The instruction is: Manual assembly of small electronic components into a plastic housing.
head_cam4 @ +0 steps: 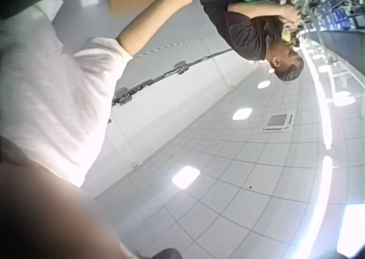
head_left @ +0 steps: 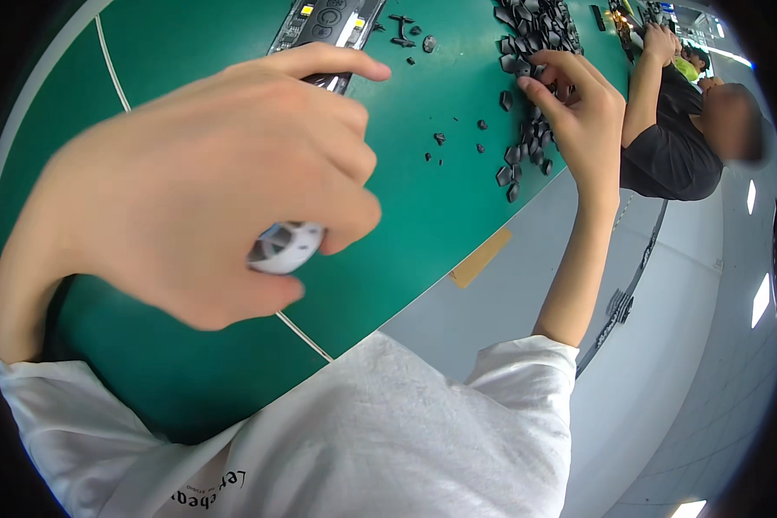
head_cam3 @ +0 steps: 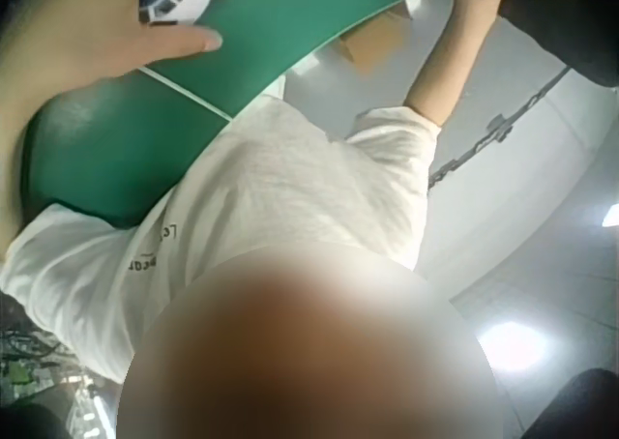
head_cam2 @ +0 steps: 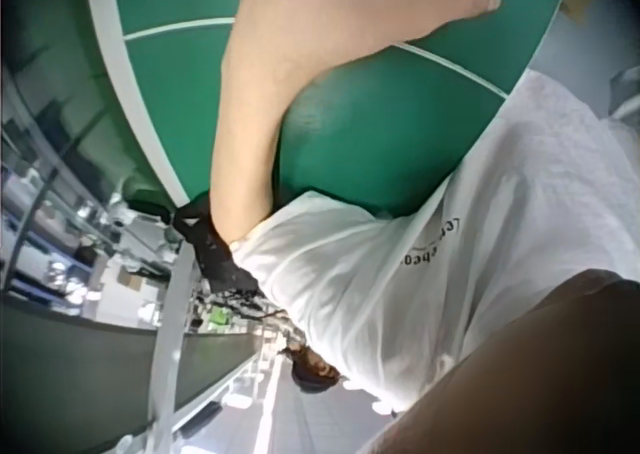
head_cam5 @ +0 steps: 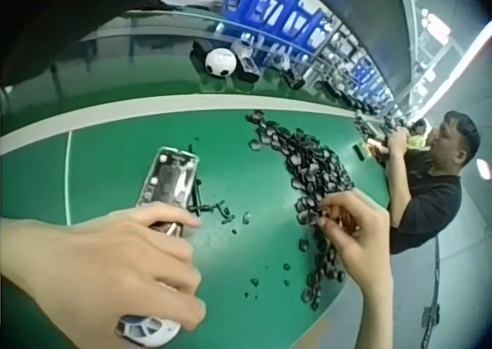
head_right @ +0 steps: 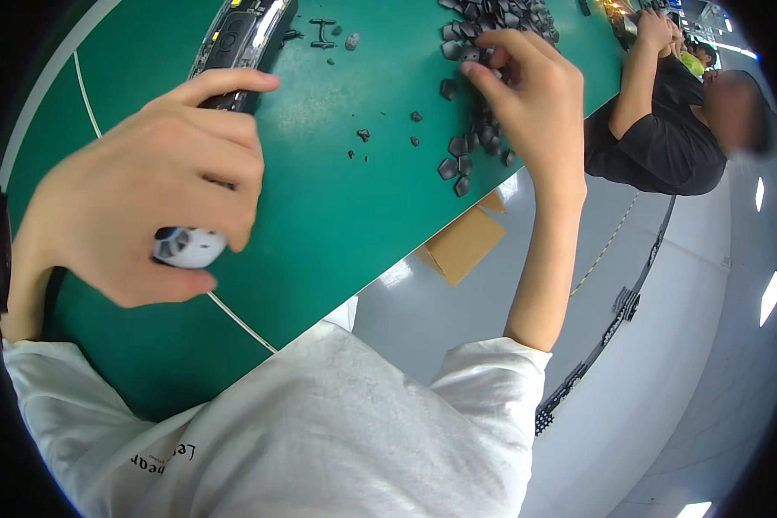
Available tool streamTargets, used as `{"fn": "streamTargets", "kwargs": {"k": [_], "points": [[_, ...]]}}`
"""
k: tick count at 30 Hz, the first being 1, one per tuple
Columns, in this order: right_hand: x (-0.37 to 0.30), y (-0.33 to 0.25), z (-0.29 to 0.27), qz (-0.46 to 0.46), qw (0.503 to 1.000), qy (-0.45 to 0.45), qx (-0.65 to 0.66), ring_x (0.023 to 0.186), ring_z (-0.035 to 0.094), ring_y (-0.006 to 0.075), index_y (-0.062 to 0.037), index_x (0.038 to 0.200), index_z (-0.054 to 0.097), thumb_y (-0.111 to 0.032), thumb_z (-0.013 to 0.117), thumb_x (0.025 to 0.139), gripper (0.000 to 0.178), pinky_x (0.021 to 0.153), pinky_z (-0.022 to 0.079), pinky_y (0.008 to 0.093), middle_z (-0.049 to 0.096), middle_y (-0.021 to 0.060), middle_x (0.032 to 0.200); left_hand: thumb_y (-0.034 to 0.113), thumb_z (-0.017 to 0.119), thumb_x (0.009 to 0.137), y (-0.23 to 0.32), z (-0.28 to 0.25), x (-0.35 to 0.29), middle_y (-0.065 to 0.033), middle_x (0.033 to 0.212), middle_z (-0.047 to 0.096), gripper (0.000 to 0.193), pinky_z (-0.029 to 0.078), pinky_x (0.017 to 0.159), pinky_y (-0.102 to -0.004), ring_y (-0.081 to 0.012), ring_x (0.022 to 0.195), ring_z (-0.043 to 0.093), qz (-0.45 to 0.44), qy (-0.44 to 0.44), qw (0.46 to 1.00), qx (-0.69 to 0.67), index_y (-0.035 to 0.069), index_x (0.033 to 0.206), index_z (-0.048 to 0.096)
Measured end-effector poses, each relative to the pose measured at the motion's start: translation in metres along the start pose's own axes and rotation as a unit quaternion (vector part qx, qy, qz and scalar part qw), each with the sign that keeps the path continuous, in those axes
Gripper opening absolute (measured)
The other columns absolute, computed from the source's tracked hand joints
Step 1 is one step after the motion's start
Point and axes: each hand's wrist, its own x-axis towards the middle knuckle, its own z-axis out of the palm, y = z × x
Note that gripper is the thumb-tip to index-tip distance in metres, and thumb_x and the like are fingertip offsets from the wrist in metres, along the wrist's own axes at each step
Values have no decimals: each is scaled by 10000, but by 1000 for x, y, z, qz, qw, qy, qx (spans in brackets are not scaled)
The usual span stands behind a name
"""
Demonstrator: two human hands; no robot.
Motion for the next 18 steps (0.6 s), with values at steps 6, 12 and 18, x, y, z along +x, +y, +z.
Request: {"fn": "streamTargets", "kwargs": {"k": [6,12,18], "points": [[-1,5,14,-28,995,-52,-79,632,458,104,7,902,697,-33,700,823,89,570,377,228,597,15,738,58,778,497,9,-27,-10,-44,896,646,383,405,1083,-495,-255,879,625,10,-9,997,73,85,871,703],[6,-3,18,-54,988,-86,-119,598,445,112,12,872,689,-29,679,816,70,556,379,241,584,27,706,54,774,508,25,-24,-4,-49,921,657,433,441,1043,-445,-251,865,627,-123,10,990,74,76,935,707],[8,-9,5,83,977,-179,-76,575,442,110,-3,892,700,-18,669,799,99,539,375,251,600,33,712,49,770,518,35,-13,7,-54,947,669,484,478,1003,-395,-247,851,630,-237,22,968,78,67,999,712]]}}
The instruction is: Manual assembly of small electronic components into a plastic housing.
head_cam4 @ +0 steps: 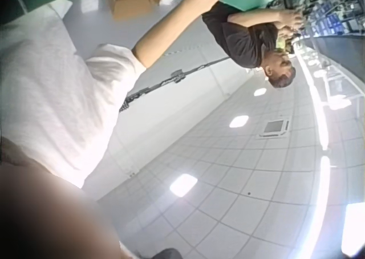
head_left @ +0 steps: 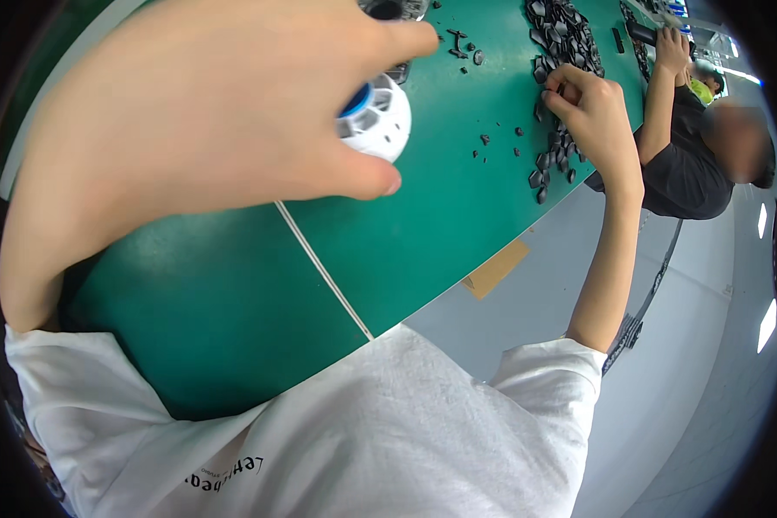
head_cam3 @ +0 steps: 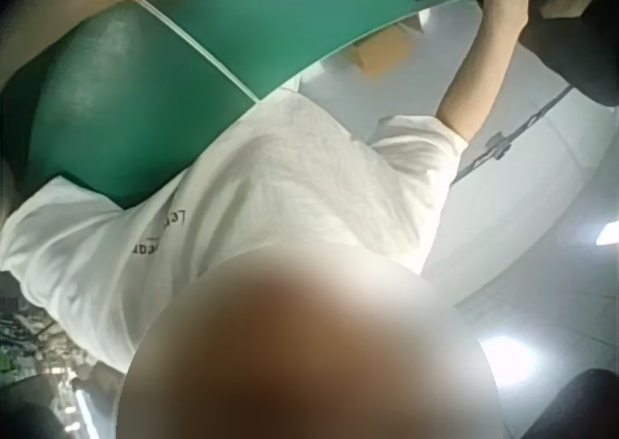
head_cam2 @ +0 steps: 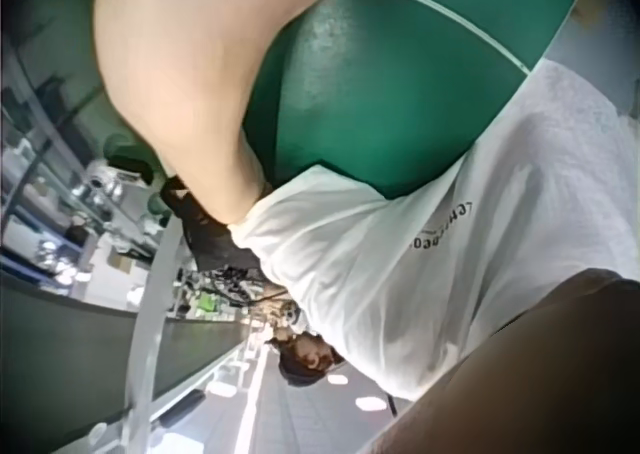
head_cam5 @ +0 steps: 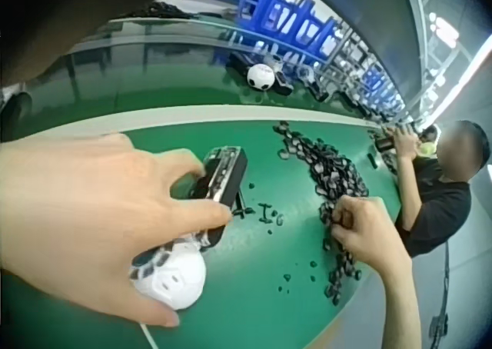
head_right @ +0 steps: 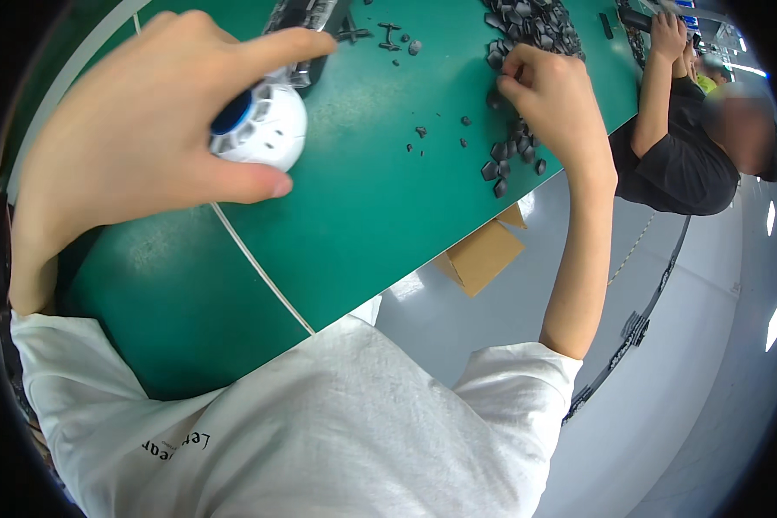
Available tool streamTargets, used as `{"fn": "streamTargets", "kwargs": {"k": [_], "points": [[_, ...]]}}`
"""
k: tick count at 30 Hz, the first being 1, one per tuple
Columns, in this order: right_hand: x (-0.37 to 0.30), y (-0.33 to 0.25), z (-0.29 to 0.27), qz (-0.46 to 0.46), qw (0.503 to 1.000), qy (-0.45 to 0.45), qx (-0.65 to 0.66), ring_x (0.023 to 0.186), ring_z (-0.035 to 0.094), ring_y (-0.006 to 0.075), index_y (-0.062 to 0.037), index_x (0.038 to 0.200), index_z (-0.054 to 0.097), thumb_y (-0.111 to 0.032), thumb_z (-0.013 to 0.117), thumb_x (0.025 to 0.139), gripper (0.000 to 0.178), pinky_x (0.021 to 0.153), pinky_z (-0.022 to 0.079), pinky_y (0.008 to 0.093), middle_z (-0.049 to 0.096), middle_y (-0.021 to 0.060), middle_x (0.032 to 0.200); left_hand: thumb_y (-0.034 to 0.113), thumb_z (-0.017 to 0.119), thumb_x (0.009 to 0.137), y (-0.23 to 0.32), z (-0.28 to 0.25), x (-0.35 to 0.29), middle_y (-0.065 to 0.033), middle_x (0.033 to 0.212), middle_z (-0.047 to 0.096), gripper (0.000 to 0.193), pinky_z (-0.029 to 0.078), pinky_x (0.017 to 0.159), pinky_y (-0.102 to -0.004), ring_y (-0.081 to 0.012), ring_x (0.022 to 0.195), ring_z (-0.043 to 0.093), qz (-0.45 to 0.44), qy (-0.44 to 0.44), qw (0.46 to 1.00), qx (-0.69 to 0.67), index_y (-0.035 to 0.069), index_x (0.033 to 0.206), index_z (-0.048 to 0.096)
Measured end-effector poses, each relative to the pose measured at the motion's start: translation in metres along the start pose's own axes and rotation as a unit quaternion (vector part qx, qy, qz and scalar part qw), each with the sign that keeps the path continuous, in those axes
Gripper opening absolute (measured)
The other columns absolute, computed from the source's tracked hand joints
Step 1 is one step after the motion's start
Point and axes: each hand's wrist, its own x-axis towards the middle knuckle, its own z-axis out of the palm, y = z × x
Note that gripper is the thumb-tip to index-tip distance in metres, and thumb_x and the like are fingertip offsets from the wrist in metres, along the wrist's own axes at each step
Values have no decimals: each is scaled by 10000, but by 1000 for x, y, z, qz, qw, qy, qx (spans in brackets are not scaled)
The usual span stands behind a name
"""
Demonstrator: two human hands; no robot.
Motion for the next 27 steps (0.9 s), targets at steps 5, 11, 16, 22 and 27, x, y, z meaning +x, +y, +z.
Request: {"fn": "streamTargets", "kwargs": {"k": [5,11,16,22,27], "points": [[-4,0,-8,-41,995,73,61,587,473,101,0,924,709,-7,675,801,128,540,393,238,624,37,741,46,767,525,4,0,-5,-57,964,676,519,502,976,-362,-245,842,632,-104,7,995,1,62,1041,715],[-40,-71,-28,-68,930,95,349,666,556,92,10,877,720,29,675,786,104,578,442,191,651,35,742,122,749,691,-10,-18,-26,-61,956,716,473,528,646,-272,-203,694,639,9,77,997,-21,89,1157,669],[-23,-122,-39,-278,863,117,406,653,569,145,53,962,697,80,662,746,221,612,465,223,671,104,830,56,750,600,9,-43,-63,-69,1030,678,581,517,831,-276,-231,849,635,-66,29,996,-43,48,1175,663],[-30,-183,-58,-502,792,122,325,675,582,189,63,941,681,105,669,653,291,643,482,241,682,138,844,79,749,650,3,-19,-108,-89,1028,655,578,500,809,-311,-238,870,614,39,257,964,-57,42,1213,623],[-32,-208,-43,-516,793,152,287,705,582,213,64,939,667,112,683,628,315,661,491,258,682,164,882,77,761,640,-5,3,-116,-88,1039,650,582,485,756,-290,-228,846,609,53,347,932,-90,49,1206,627]]}}
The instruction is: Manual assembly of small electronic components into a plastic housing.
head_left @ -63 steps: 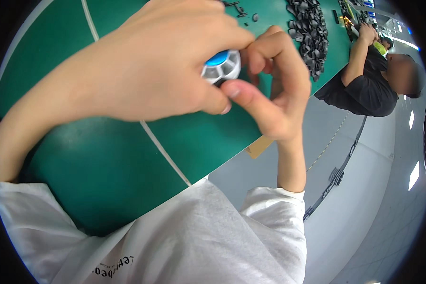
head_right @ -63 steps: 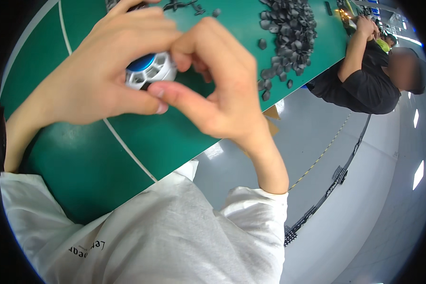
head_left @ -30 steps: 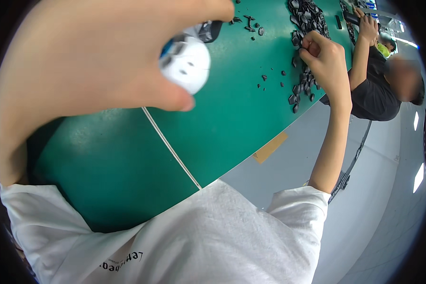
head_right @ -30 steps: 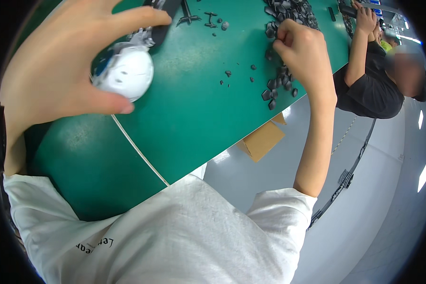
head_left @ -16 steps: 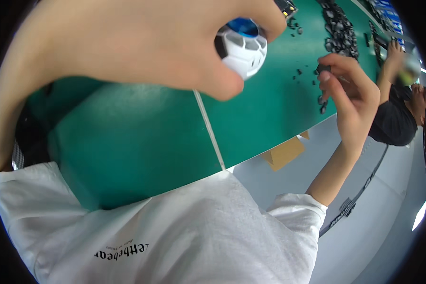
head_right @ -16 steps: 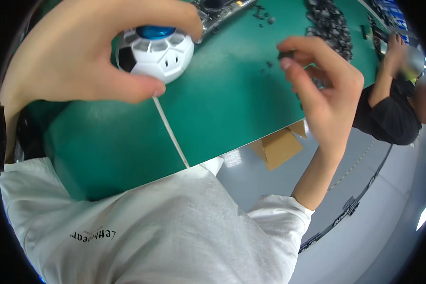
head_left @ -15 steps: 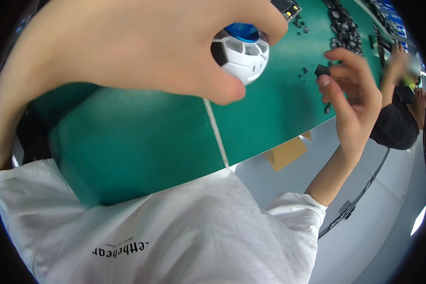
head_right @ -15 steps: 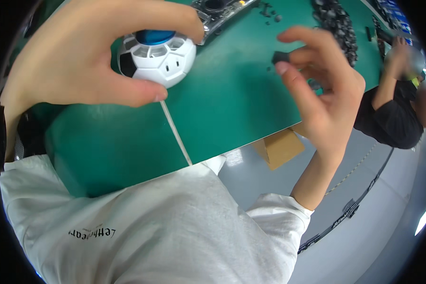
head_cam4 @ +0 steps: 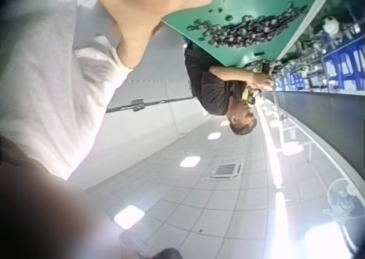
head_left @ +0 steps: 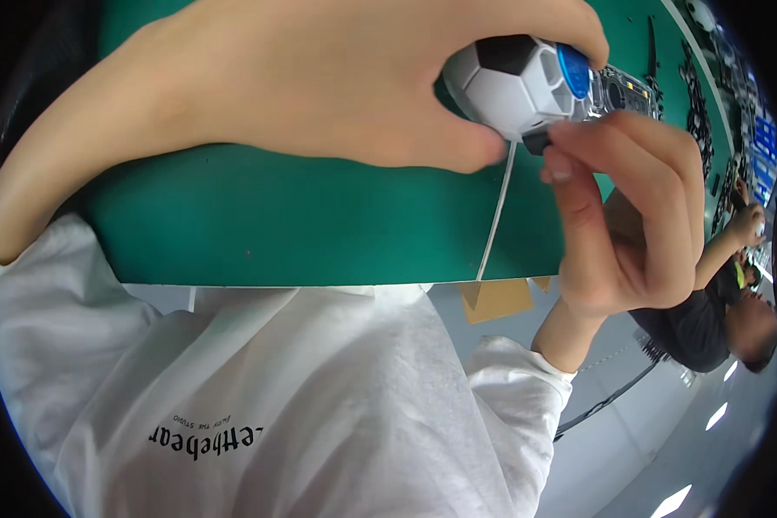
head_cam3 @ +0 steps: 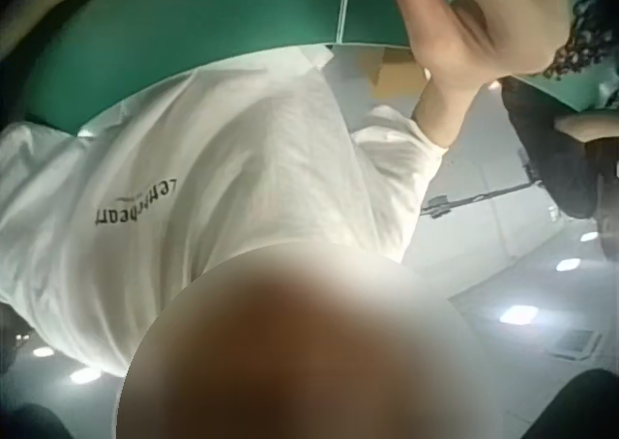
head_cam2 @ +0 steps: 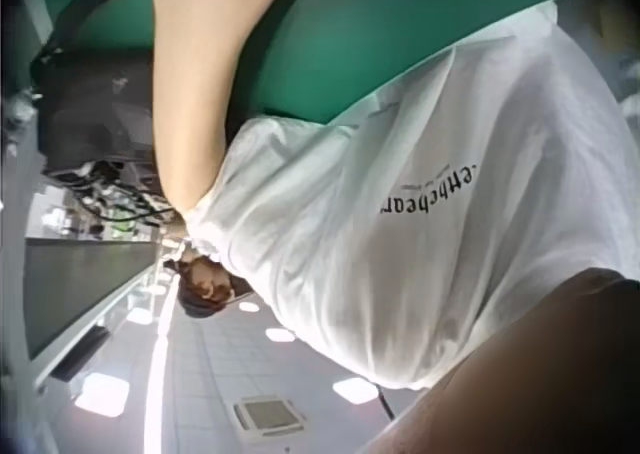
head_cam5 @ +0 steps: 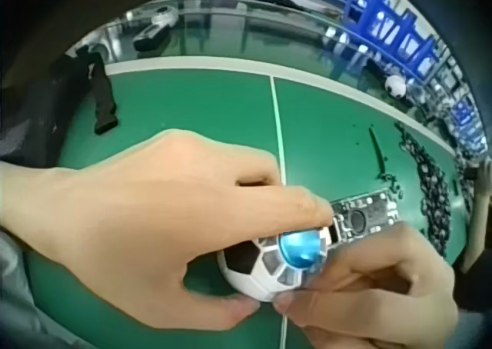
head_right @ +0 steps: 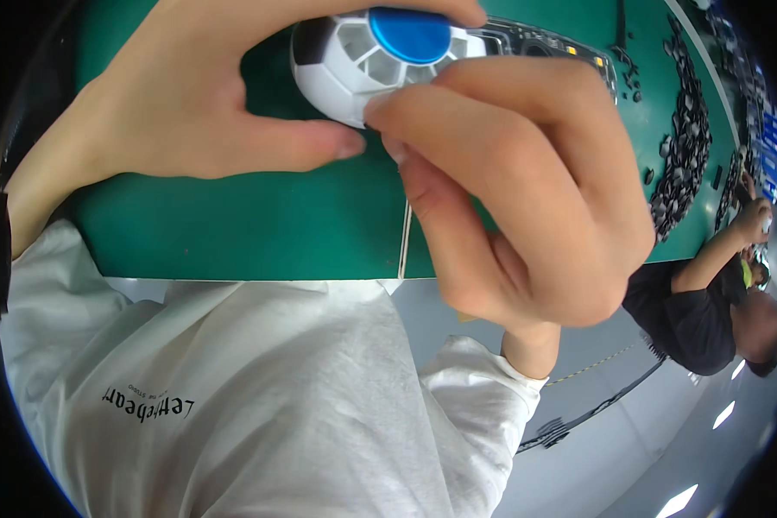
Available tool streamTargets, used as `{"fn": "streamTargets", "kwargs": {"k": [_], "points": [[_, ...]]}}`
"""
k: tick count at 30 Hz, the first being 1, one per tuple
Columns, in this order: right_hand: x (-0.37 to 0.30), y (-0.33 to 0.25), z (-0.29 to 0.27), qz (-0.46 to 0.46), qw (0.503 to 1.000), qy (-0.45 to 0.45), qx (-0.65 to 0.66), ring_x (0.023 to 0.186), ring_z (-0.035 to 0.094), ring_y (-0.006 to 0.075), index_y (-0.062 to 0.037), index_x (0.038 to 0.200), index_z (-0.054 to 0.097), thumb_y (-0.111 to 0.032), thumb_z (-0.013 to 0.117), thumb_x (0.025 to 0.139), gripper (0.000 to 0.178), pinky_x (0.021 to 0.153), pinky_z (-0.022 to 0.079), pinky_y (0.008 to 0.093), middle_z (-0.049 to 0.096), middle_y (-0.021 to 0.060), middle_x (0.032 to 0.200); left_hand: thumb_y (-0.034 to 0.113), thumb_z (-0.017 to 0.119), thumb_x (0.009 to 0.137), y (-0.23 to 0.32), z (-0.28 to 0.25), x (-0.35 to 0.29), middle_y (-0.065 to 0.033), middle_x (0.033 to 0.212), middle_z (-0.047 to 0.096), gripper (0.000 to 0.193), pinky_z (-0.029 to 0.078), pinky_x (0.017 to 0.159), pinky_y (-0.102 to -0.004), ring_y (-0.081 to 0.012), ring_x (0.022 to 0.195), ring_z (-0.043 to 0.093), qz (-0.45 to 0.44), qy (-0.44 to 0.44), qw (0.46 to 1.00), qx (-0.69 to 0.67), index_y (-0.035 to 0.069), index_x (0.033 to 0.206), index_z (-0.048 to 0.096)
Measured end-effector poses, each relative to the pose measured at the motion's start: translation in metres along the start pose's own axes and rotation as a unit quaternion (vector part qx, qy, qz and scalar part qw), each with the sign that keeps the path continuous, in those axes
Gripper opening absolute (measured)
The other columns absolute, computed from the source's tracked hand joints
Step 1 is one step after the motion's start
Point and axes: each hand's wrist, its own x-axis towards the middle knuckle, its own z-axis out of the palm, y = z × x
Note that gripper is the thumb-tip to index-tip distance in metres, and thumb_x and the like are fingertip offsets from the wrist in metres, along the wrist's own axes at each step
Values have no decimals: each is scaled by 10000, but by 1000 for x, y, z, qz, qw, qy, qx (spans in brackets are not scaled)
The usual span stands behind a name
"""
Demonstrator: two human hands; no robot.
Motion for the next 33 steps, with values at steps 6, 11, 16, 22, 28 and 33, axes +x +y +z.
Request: {"fn": "streamTargets", "kwargs": {"k": [6,11,16,22,28,33], "points": [[-3,21,5,-62,998,28,12,754,569,215,66,998,638,108,710,655,353,687,488,275,659,169,938,111,764,715,-17,18,0,-118,1011,629,526,493,659,-307,-256,780,597,25,43,997,-59,57,1214,607],[-5,25,-3,32,997,7,69,797,547,206,57,1052,615,79,738,684,389,726,466,280,638,140,955,146,752,728,-4,20,-4,-68,877,679,431,496,577,-288,-199,647,598,-77,65,992,-70,90,1144,652],[-3,25,-4,99,989,-12,107,813,522,190,32,1051,611,-5,790,670,423,753,436,277,627,108,960,149,751,719,7,22,-9,-42,797,672,366,473,540,-278,-165,591,571,-153,89,983,-41,98,1072,671],[-9,41,0,105,990,9,95,811,503,175,5,1047,611,-121,841,622,499,752,418,269,616,80,950,118,761,686,7,31,-6,-37,800,667,359,467,555,-269,-163,601,565,-159,133,975,-78,91,1032,670],[-12,43,-3,93,992,16,80,789,512,171,-9,1042,621,-167,855,578,543,740,415,262,615,57,912,84,761,661,0,36,-3,-43,892,693,417,495,661,-260,-167,702,610,-125,144,971,-145,77,1070,678],[-15,41,16,106,990,30,85,735,516,181,-82,973,689,-147,815,603,396,727,426,279,605,23,838,0,711,585,12,46,-12,-119,1205,649,783,480,985,-344,-263,1070,620,-169,120,946,-247,5,1349,542]]}}
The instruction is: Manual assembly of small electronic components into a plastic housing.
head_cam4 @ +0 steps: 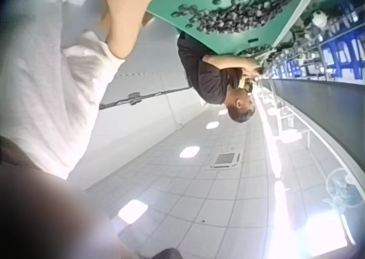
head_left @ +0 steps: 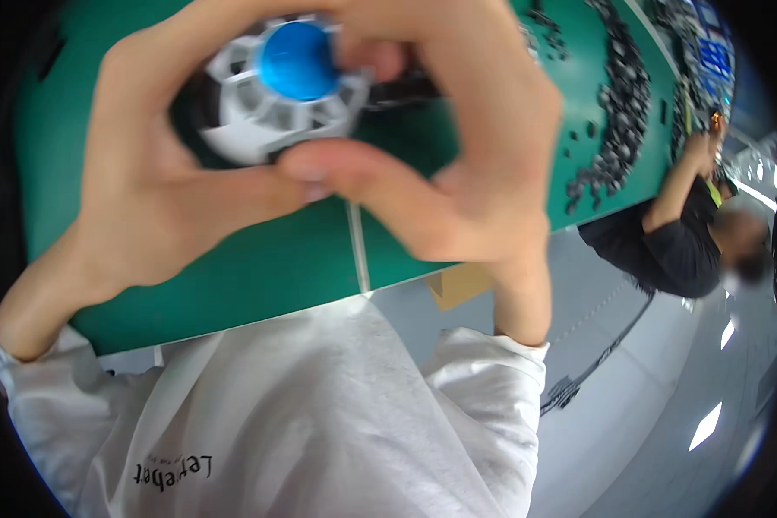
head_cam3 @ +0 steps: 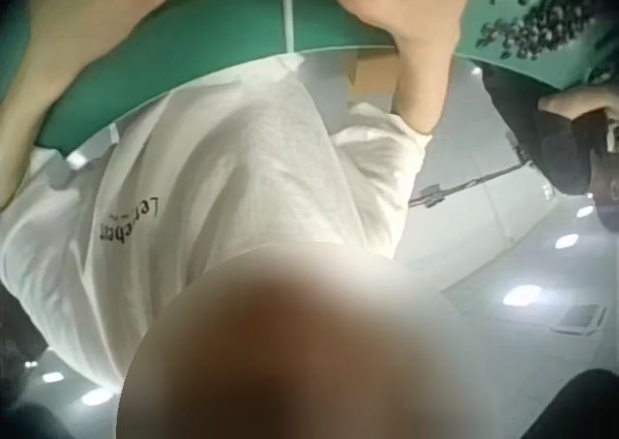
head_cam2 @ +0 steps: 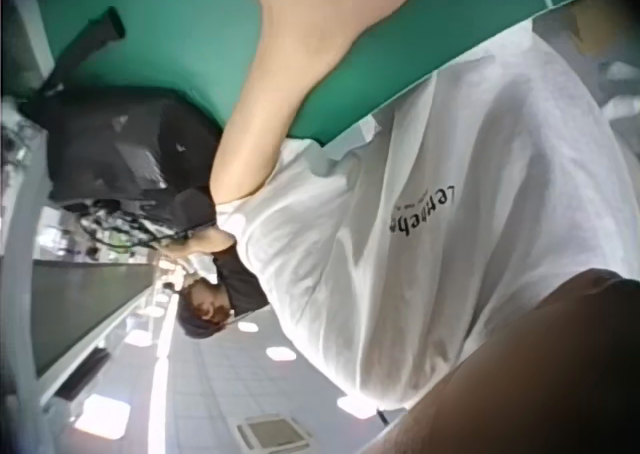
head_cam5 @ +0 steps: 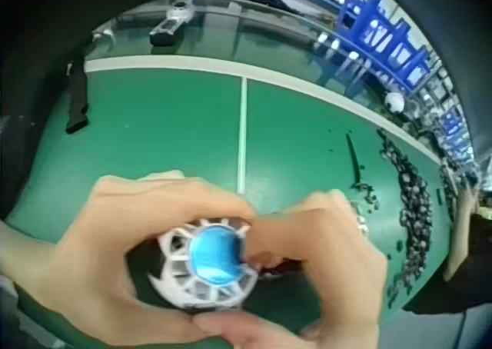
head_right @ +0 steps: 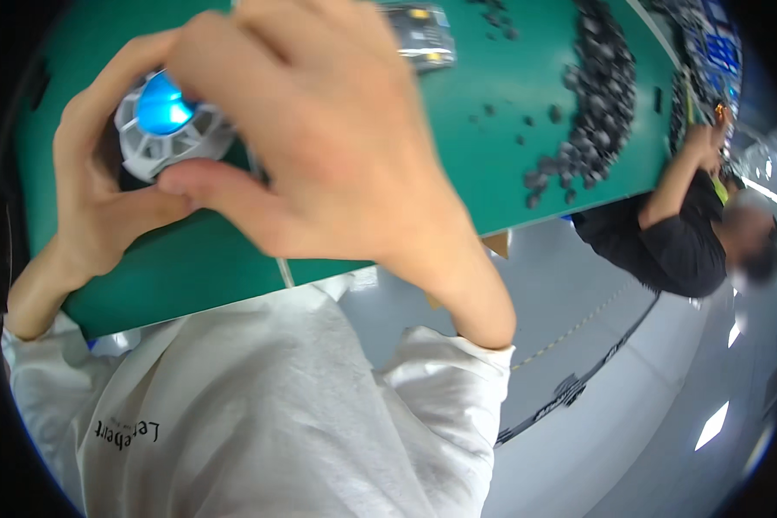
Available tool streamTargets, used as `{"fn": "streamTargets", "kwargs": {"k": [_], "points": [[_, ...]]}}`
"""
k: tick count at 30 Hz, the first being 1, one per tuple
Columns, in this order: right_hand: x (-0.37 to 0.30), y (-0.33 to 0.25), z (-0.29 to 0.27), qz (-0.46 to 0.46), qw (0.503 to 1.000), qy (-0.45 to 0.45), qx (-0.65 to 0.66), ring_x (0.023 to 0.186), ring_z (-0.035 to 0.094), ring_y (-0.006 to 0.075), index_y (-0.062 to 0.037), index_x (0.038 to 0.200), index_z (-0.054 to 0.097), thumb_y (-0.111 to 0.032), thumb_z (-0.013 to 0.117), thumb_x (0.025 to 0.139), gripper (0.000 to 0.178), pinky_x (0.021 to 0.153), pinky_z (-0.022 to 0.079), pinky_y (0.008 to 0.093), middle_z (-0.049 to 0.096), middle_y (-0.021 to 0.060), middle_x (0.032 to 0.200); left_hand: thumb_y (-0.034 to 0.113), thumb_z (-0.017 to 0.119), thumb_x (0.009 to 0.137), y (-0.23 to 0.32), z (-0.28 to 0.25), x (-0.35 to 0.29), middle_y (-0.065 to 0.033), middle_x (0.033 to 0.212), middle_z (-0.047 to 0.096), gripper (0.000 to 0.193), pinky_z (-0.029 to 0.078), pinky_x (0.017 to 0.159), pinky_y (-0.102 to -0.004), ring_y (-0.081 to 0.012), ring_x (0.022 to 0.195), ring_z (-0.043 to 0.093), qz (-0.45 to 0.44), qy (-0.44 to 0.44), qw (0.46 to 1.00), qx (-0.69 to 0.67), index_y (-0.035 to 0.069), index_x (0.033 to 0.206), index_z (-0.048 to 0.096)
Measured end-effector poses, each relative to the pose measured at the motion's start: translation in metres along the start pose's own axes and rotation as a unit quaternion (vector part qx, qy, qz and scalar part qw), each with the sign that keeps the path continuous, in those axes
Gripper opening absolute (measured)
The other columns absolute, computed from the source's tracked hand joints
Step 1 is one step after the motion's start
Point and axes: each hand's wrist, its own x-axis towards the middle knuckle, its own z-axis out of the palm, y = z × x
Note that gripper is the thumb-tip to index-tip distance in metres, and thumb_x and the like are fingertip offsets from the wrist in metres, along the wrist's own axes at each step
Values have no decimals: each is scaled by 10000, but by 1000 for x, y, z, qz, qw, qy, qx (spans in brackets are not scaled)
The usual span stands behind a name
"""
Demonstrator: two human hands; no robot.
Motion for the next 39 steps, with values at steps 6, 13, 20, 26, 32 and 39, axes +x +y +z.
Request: {"fn": "streamTargets", "kwargs": {"k": [6,13,20,26,32,39], "points": [[-8,10,-13,-16,996,13,-84,731,499,185,-114,960,706,-226,814,674,325,712,411,293,572,-5,784,84,693,618,-1,-25,11,-150,1233,628,756,456,1025,-386,-295,1141,591,78,-124,971,189,16,1355,543],[-100,55,-135,224,918,85,-315,752,568,82,-37,1099,724,-50,673,891,214,666,428,198,686,7,868,185,711,705,-33,-54,-6,-158,1306,604,655,440,1045,-419,-313,1162,573,63,-65,950,298,59,1336,583],[-127,99,-135,268,896,2,-355,668,522,112,-39,1040,705,-7,693,828,214,622,426,231,646,10,814,176,744,771,-53,-61,-16,-148,1293,626,567,475,1003,-405,-279,1091,602,-21,99,931,350,67,1312,612],[-124,102,-153,344,880,-18,-326,661,512,139,-16,972,670,17,680,783,192,626,433,247,632,34,781,50,789,702,-55,-80,-19,-99,948,703,459,536,767,-313,-238,774,647,-12,83,935,345,8,1141,661],[-122,107,-142,306,890,-39,-337,657,530,126,-21,970,675,22,692,775,200,613,438,248,647,32,780,62,789,710,-29,-46,-16,-104,981,698,473,534,786,-318,-240,802,645,-29,57,943,326,12,1161,655],[-115,57,-104,117,904,12,-412,663,588,152,4,891,717,40,744,750,148,659,467,231,696,49,805,75,789,718,-22,-33,-5,-110,1020,693,490,532,809,-324,-242,835,643,-32,1,968,248,16,1184,648]]}}
